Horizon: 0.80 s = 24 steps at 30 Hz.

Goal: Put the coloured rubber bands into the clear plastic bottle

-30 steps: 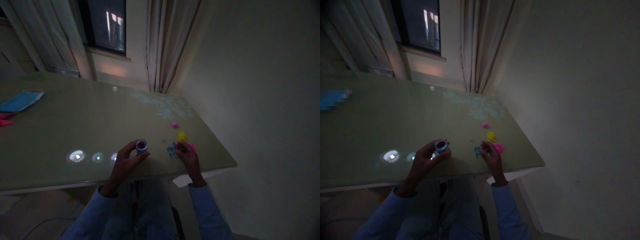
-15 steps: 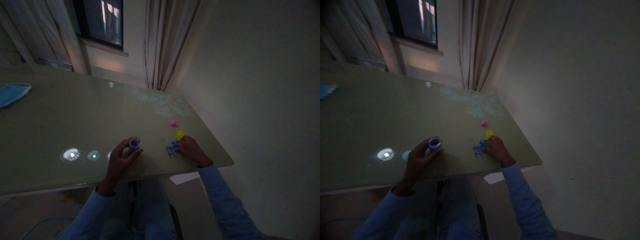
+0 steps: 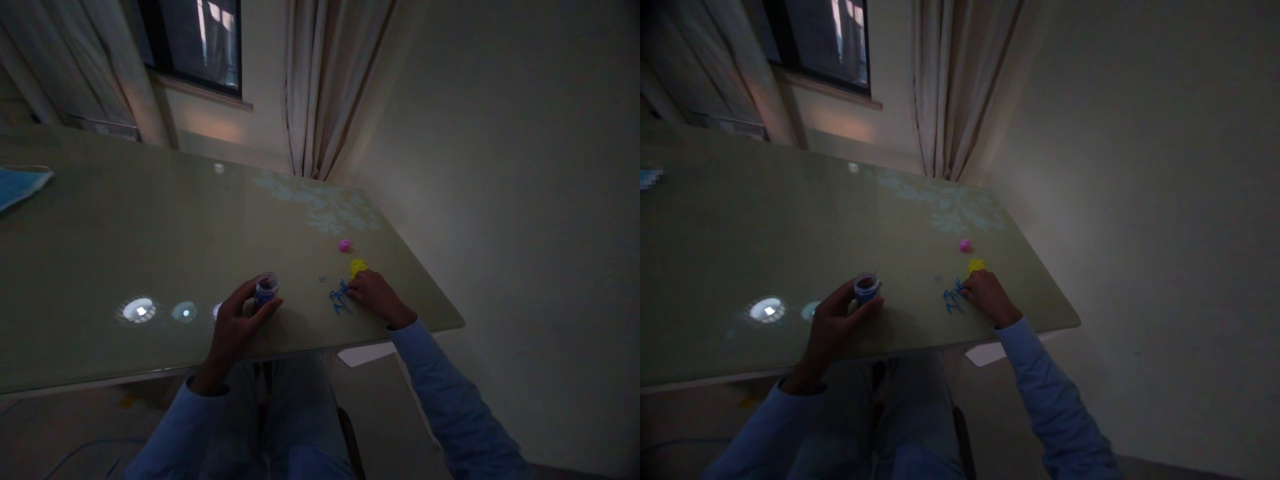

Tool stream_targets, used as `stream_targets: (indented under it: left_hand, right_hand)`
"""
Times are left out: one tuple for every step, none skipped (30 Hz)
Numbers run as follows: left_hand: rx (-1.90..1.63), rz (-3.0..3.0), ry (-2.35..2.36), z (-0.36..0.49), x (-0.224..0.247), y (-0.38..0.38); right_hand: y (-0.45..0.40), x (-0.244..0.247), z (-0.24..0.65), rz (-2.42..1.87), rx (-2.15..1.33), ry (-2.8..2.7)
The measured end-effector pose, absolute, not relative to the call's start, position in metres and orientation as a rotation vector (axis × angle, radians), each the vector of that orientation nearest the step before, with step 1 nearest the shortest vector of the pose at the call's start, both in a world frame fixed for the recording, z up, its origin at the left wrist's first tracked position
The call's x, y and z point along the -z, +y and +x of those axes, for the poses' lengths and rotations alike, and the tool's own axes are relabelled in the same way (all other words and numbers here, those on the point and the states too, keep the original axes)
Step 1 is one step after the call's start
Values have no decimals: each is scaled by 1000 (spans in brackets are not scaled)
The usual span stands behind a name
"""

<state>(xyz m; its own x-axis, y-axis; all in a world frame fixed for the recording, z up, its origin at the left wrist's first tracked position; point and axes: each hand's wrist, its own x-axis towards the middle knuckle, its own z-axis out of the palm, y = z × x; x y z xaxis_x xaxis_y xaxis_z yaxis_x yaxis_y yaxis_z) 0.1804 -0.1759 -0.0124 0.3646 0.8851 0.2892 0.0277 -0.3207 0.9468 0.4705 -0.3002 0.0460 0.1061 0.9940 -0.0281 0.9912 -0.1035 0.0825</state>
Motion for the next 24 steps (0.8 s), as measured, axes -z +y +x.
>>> stream_targets:
  left_hand:
    - [-1105,1649,829,181,11,-176]
    - [-1106,1644,831,181,10,-177]
    - [-1106,1639,831,181,9,-177]
    - [-1106,1634,828,181,8,-177]
    - [-1104,1633,824,181,8,-177]
    - [-1101,1635,823,181,8,-177]
    - [-1099,1641,824,181,9,-177]
    - [-1098,1650,824,181,10,-176]
    - [-1096,1658,822,181,10,-176]
    - [-1094,1664,819,181,11,-176]
    - [-1094,1668,815,180,12,-175]
    - [-1093,1670,811,180,13,-175]
    - [-1094,1670,806,180,13,-175]
    - [-1092,1671,803,180,13,-175]
    - [-1091,1672,802,180,14,-175]
    - [-1088,1674,799,180,13,-175]
    - [-1089,1675,797,181,13,-175]
    - [-1090,1674,797,181,12,-176]
    - [-1093,1671,799,181,11,-176]
    - [-1095,1667,801,181,10,-177]
    - [-1098,1661,802,181,9,-177]
    - [-1099,1656,800,181,8,-178]
    - [-1101,1652,799,182,6,-178]
    - [-1101,1651,799,182,5,-178]
  right_hand:
    - [-300,-45,470,2282,-53,2050]
    - [-300,-45,470,2286,-56,2047]
    - [-301,-44,469,2293,-61,2037]
    - [-301,-44,469,2305,-65,2025]
    - [-301,-43,468,2326,-67,2015]
    - [-301,-43,467,2356,-63,2011]
    - [-302,-44,467,2390,-48,2019]
    - [-302,-44,466,2425,-24,2039]
    - [-302,-44,466,2461,6,2072]
    - [-302,-44,466,2497,41,2111]
    - [-302,-44,466,2535,79,2146]
    - [-302,-44,466,2573,116,2177]
    - [-302,-43,467,2612,149,2200]
    - [-301,-42,468,2649,177,2214]
    - [-300,-41,469,2679,203,2220]
    - [-299,-39,470,2703,228,2219]
    - [-299,-38,471,2721,250,2212]
    - [-298,-38,472,2732,274,2202]
    - [-297,-37,473,2738,297,2192]
    - [-296,-37,473,2737,320,2183]
    - [-296,-38,472,2734,335,2175]
    - [-295,-38,471,2731,345,2167]
    - [-294,-39,470,2727,350,2160]
    - [-294,-40,469,2725,355,2154]
